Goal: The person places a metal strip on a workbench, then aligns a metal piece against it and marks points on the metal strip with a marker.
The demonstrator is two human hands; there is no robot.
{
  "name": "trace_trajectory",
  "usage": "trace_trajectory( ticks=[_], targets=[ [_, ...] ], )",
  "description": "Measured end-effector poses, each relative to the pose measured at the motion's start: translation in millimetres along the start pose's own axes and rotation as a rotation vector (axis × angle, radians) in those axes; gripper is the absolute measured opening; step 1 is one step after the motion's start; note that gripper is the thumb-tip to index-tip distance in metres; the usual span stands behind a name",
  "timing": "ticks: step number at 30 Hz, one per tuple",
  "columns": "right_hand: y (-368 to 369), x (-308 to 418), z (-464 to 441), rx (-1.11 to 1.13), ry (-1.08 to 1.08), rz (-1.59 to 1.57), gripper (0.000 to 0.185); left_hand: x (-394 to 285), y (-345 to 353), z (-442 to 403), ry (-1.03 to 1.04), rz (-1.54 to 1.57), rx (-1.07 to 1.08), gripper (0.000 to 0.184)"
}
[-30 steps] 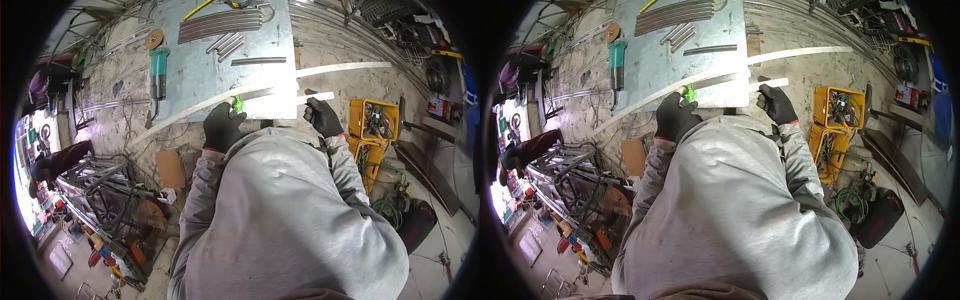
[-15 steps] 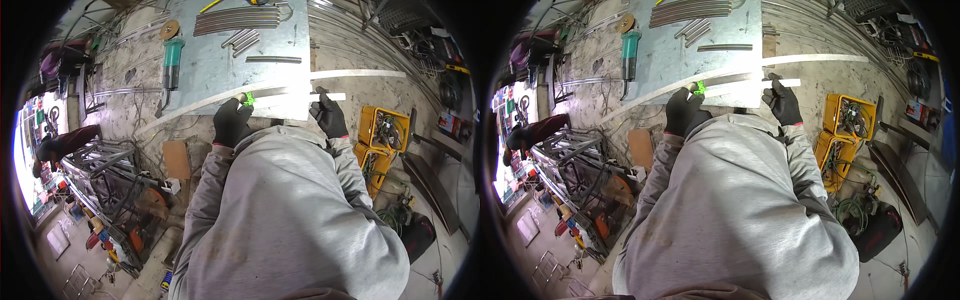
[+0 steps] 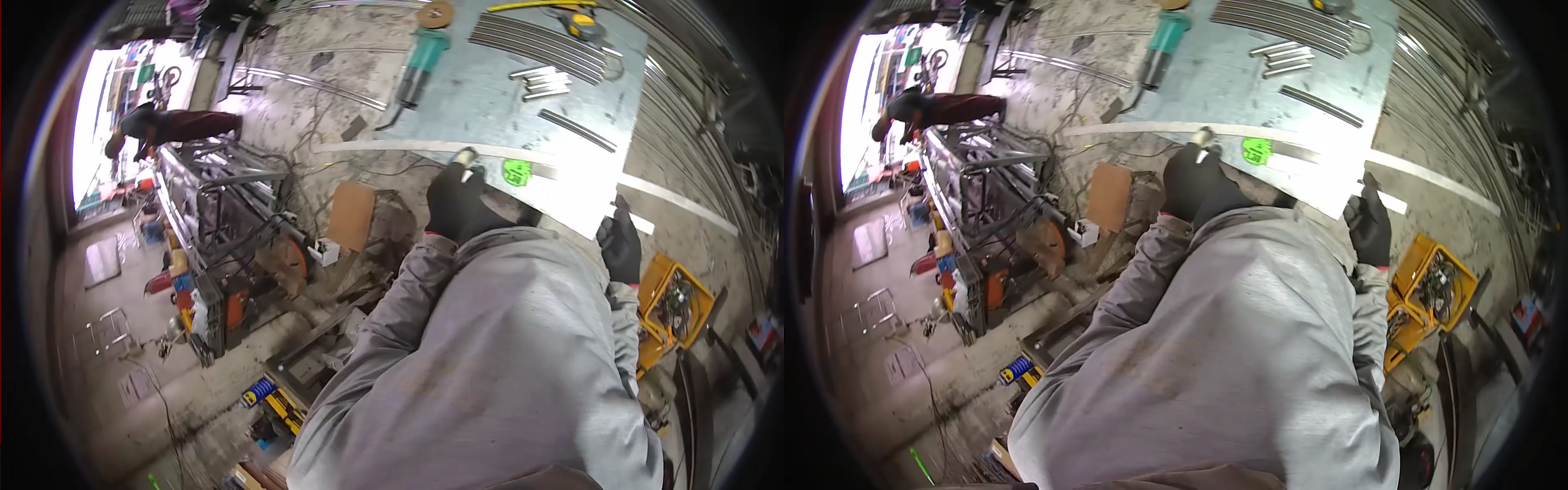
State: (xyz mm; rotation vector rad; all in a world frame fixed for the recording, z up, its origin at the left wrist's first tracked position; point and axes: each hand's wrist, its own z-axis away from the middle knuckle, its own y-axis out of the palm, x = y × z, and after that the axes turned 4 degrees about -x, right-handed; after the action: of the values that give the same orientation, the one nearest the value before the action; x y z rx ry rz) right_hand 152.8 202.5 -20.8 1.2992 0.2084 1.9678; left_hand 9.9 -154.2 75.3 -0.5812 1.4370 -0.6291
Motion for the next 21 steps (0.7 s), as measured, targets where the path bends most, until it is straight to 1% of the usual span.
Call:
trace_trajectory(
  ticks=[2,3,4,5,6,7,8,9,10,12,13,14,15,16,17,18,20,21],
  targets=[
    [-8,6,-7,0.061,0.117,-0.165,0.054,58,-15,-6,-0.077,-0.13,-0.271,0.035],
    [-12,4,-11,0.014,0.152,-0.148,0.051,99,-20,-9,-0.283,0.282,-0.366,0.03],
    [-11,4,-13,0.017,0.157,-0.151,0.051,148,-28,-13,-0.482,0.7,-0.448,0.025],
    [-9,5,-13,0.0,0.162,-0.119,0.051,203,-42,-16,-0.375,0.488,-0.453,0.026],
    [-10,7,-14,-0.019,0.164,-0.086,0.05,210,-61,-21,-0.399,0.403,-0.476,0.028],
    [-18,4,-16,0.014,0.163,-0.086,0.051,213,-82,-26,-0.425,0.319,-0.497,0.03],
    [-20,3,-17,0.015,0.163,-0.084,0.051,184,-104,-34,-0.584,0.361,-0.54,0.034],
    [-22,3,-19,0.056,0.154,-0.081,0.051,205,-116,-41,-0.586,0.364,-0.54,0.034],
    [-24,3,-17,0.092,0.148,-0.077,0.051,242,-123,-51,-0.265,0.062,-0.544,0.04],
    [-22,8,-17,0.06,0.171,-0.067,0.051,203,-126,-58,-0.214,0.071,-0.54,0.052],
    [-19,10,-16,0.036,0.194,-0.065,0.05,181,-130,-62,-0.266,0.142,-0.485,0.054],
    [-18,9,-17,0.029,0.19,-0.064,0.05,177,-132,-65,-0.317,0.211,-0.431,0.057],
    [-17,9,-17,0.026,0.196,-0.081,0.049,182,-133,-67,-0.316,0.215,-0.422,0.057],
    [-16,9,-17,0.02,0.199,-0.097,0.048,182,-134,-70,-0.36,0.181,-0.35,0.057],
    [-4,12,-13,-0.049,0.207,-0.075,0.043,185,-131,-75,-0.403,0.148,-0.273,0.057],
    [-5,11,-13,-0.076,0.218,-0.07,0.042,183,-125,-76,-0.394,0.157,-0.255,0.057],
    [-8,8,-13,-0.076,0.216,-0.096,0.044,177,-110,-67,-0.19,-0.209,-0.245,0.058],
    [-11,6,-13,-0.111,0.201,-0.059,0.051,167,-100,-62,-0.209,-0.271,-0.177,0.055]
  ],
)
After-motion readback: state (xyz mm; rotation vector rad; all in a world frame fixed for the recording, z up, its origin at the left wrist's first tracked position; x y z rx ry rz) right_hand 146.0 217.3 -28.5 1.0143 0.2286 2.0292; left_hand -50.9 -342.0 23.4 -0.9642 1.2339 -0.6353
